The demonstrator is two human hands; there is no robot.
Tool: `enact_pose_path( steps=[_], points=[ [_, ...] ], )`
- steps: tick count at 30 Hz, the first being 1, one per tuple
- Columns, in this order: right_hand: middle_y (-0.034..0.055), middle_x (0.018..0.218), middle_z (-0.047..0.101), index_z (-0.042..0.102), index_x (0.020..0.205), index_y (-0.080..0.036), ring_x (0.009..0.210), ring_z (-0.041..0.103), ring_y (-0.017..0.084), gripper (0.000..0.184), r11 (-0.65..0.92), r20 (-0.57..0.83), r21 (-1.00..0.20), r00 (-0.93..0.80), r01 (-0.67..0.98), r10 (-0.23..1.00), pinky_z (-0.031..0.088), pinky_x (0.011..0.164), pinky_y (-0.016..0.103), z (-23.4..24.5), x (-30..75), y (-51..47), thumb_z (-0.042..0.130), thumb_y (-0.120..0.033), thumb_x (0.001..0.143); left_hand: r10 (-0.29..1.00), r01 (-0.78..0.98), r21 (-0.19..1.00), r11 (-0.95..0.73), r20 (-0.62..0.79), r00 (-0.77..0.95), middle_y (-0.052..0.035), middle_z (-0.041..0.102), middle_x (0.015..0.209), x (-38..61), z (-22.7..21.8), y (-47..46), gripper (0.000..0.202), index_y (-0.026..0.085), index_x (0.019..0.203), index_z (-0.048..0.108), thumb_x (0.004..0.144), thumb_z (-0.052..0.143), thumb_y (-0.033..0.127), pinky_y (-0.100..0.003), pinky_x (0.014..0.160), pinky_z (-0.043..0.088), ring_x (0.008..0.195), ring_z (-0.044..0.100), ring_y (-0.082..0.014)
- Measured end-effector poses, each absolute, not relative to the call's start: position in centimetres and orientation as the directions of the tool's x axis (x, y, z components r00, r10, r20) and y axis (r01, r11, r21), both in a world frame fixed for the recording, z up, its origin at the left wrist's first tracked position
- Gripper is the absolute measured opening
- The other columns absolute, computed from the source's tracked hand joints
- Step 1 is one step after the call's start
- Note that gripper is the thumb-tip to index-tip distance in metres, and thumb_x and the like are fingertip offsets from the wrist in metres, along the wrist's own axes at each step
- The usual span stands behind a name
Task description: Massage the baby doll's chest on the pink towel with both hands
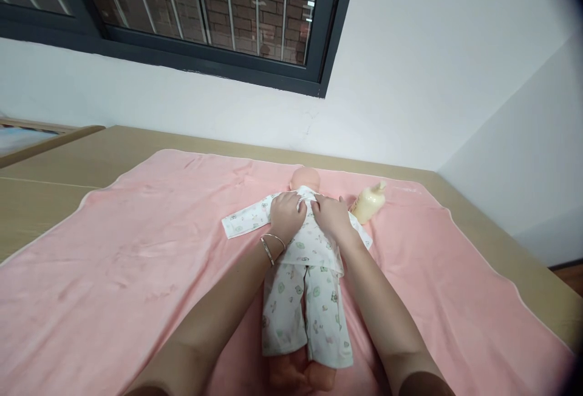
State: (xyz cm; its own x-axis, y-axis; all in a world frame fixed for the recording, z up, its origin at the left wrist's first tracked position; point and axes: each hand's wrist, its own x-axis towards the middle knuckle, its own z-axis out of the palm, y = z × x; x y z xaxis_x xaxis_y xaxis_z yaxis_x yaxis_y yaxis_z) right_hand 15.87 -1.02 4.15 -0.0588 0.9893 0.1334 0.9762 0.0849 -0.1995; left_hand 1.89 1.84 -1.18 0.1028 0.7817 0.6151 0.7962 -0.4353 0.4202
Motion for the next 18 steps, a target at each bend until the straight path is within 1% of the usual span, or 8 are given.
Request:
enact_pose_path(
  steps=[2, 4, 7, 9, 10, 13, 15, 18],
  points=[
    [0.0141, 0.119, 0.075, 0.068, 0.119, -0.017, 0.112, 0.068, 0.027, 0.040, 0.061, 0.127, -0.156, -0.041, 0.986, 0.991, 0.018, 0.121, 0.054, 4.5, 15.5, -1.4, 0.033, -0.031, 0.105, 0.794, 0.803, 0.426, -0.417, 0.600, 0.093, -0.0101, 0.076, 0.109, 1.9, -1.1, 1.8, 0.021, 0.021, 0.098, 0.071, 0.093, 0.052, 0.024, -0.044, 0.099, 0.049, 0.108, 0.066, -0.0282],
    [0.0141, 0.124, 0.073, 0.067, 0.121, -0.018, 0.117, 0.066, 0.027, 0.041, 0.047, 0.128, -0.174, -0.025, 0.984, 0.991, 0.017, 0.121, 0.055, 4.3, 15.5, -1.4, 0.033, -0.032, 0.105, 0.812, 0.805, 0.439, -0.400, 0.576, 0.089, -0.0108, 0.075, 0.108, 1.9, -1.1, 2.0, 0.021, 0.020, 0.103, 0.070, 0.092, 0.052, 0.024, -0.044, 0.099, 0.048, 0.108, 0.065, -0.0291],
    [0.0130, 0.154, 0.052, 0.054, 0.144, -0.020, 0.143, 0.046, 0.029, 0.049, 0.022, 0.102, -0.276, 0.007, 0.961, 0.995, 0.019, 0.121, 0.058, 3.2, 16.3, -0.5, 0.031, -0.040, 0.106, 0.838, 0.805, 0.461, -0.374, 0.540, 0.080, -0.0134, 0.072, 0.119, 1.9, -1.3, 2.4, 0.030, 0.017, 0.117, 0.067, 0.092, 0.053, 0.027, -0.046, 0.104, 0.046, 0.116, 0.062, -0.0307],
    [0.0099, 0.166, 0.036, 0.039, 0.157, -0.023, 0.152, 0.031, 0.029, 0.056, 0.017, 0.063, -0.336, 0.004, 0.942, 0.998, 0.019, 0.122, 0.060, 2.4, 16.9, 0.2, 0.029, -0.045, 0.106, 0.847, 0.810, 0.461, -0.362, 0.526, 0.079, -0.0146, 0.069, 0.129, 2.0, -1.5, 2.7, 0.036, 0.017, 0.124, 0.064, 0.092, 0.054, 0.029, -0.047, 0.109, 0.042, 0.124, 0.059, -0.0313],
    [0.0085, 0.167, 0.033, 0.034, 0.160, -0.025, 0.154, 0.029, 0.029, 0.058, 0.022, 0.047, -0.356, -0.006, 0.934, 0.999, 0.018, 0.122, 0.061, 2.2, 17.1, 0.5, 0.028, -0.046, 0.106, 0.847, 0.813, 0.455, -0.364, 0.525, 0.085, -0.0144, 0.067, 0.133, 2.0, -1.6, 2.7, 0.037, 0.017, 0.126, 0.064, 0.093, 0.054, 0.030, -0.048, 0.111, 0.041, 0.127, 0.058, -0.0312],
    [0.0078, 0.164, 0.039, 0.035, 0.159, -0.028, 0.150, 0.034, 0.029, 0.054, 0.050, 0.051, -0.352, -0.034, 0.935, 0.998, 0.019, 0.121, 0.064, 2.5, 17.0, 0.3, 0.028, -0.042, 0.107, 0.836, 0.807, 0.444, -0.389, 0.539, 0.106, -0.0122, 0.069, 0.130, 2.0, -1.6, 2.6, 0.034, 0.019, 0.122, 0.066, 0.093, 0.053, 0.029, -0.047, 0.111, 0.042, 0.125, 0.059, -0.0299],
    [0.0105, 0.155, 0.051, 0.047, 0.151, -0.026, 0.143, 0.044, 0.030, 0.049, 0.056, 0.086, -0.307, -0.031, 0.950, 0.996, 0.021, 0.119, 0.062, 3.3, 16.3, -0.4, 0.029, -0.036, 0.106, 0.829, 0.803, 0.448, -0.393, 0.551, 0.098, -0.0114, 0.073, 0.122, 2.0, -1.4, 2.3, 0.028, 0.020, 0.114, 0.070, 0.092, 0.054, 0.028, -0.046, 0.106, 0.045, 0.118, 0.063, -0.0293],
    [0.0134, 0.131, 0.069, 0.063, 0.131, -0.021, 0.125, 0.060, 0.031, 0.043, 0.050, 0.122, -0.233, -0.022, 0.971, 0.992, 0.021, 0.118, 0.062, 4.3, 15.3, -1.4, 0.030, -0.031, 0.105, 0.829, 0.809, 0.457, -0.370, 0.555, 0.066, -0.0120, 0.075, 0.113, 2.1, -1.1, 2.0, 0.023, 0.020, 0.105, 0.071, 0.091, 0.055, 0.028, -0.045, 0.101, 0.049, 0.112, 0.065, -0.0299]
  ],
)
